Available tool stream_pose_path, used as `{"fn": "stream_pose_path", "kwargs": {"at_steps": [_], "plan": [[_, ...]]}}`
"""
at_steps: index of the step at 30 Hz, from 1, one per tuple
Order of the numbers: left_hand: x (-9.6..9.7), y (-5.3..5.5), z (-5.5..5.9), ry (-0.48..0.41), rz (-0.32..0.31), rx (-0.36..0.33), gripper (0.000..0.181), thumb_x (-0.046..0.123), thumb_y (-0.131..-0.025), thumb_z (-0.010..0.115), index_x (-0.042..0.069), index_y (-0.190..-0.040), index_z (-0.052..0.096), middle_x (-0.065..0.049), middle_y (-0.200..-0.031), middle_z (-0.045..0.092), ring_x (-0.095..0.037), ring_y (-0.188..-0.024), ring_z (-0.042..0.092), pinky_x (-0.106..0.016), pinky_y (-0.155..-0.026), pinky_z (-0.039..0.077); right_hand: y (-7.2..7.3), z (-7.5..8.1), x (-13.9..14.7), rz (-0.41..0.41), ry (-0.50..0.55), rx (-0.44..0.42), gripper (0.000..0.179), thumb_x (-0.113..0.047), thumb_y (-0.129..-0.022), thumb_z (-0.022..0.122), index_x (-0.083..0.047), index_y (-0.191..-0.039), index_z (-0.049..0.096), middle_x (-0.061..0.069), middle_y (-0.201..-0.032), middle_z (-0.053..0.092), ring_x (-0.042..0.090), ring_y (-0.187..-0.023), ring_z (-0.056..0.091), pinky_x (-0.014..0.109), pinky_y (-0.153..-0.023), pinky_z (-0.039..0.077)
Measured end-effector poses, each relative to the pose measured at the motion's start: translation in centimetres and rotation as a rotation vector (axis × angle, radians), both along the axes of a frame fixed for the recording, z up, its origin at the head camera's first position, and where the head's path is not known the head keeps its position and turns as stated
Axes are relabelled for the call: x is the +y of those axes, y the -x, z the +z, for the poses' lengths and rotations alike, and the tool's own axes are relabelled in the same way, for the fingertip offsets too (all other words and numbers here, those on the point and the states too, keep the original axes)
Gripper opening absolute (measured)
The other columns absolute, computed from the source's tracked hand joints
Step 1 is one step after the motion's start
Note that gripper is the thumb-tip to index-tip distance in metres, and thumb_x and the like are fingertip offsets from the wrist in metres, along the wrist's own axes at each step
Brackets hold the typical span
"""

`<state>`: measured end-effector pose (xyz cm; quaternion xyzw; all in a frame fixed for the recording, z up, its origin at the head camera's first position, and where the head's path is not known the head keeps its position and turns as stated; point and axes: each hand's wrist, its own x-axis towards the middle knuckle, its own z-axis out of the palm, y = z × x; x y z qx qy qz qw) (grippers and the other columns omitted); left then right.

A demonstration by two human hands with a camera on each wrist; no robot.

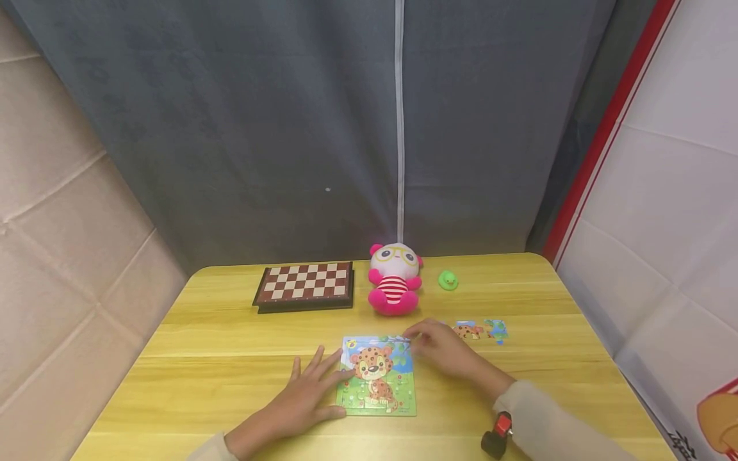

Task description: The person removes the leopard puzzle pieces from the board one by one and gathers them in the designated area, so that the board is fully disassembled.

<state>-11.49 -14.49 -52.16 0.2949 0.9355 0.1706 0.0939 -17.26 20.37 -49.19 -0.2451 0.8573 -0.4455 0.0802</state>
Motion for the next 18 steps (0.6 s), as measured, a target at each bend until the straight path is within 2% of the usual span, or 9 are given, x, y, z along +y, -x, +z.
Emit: {"fn": "stream_pose_path", "kwargs": {"at_steps": [9, 18], "plan": [[0.0, 0.1, -0.1, 0.002, 0.001, 0.000, 0.070, 0.069, -0.092, 0.055, 0.044, -0.156, 0.040, -0.004, -0.173, 0.016, -0.048, -0.156, 0.007, -0.085, -0.110, 0.005, 0.1, -0.4, -2.6, 0.027, 0.001, -0.051, 0.027, -0.008, -0.099, 0.069, -0.002, -0.125, 0.068, 0.011, -0.116, 0.066, 0.013, -0.093, 0.059, 0.024, -0.077, 0.054], [0.0, 0.1, -0.4, 0.000, 0.004, 0.008, 0.070, 0.070, -0.092, 0.054, 0.044, -0.155, 0.040, -0.003, -0.173, 0.016, -0.047, -0.156, 0.007, -0.085, -0.110, 0.006, -0.2, -0.3, -5.8, 0.047, 0.004, -0.075, 0.026, -0.005, -0.097, 0.070, -0.001, -0.123, 0.069, 0.008, -0.109, 0.068, 0.015, -0.090, 0.063, 0.025, -0.076, 0.054]]}}
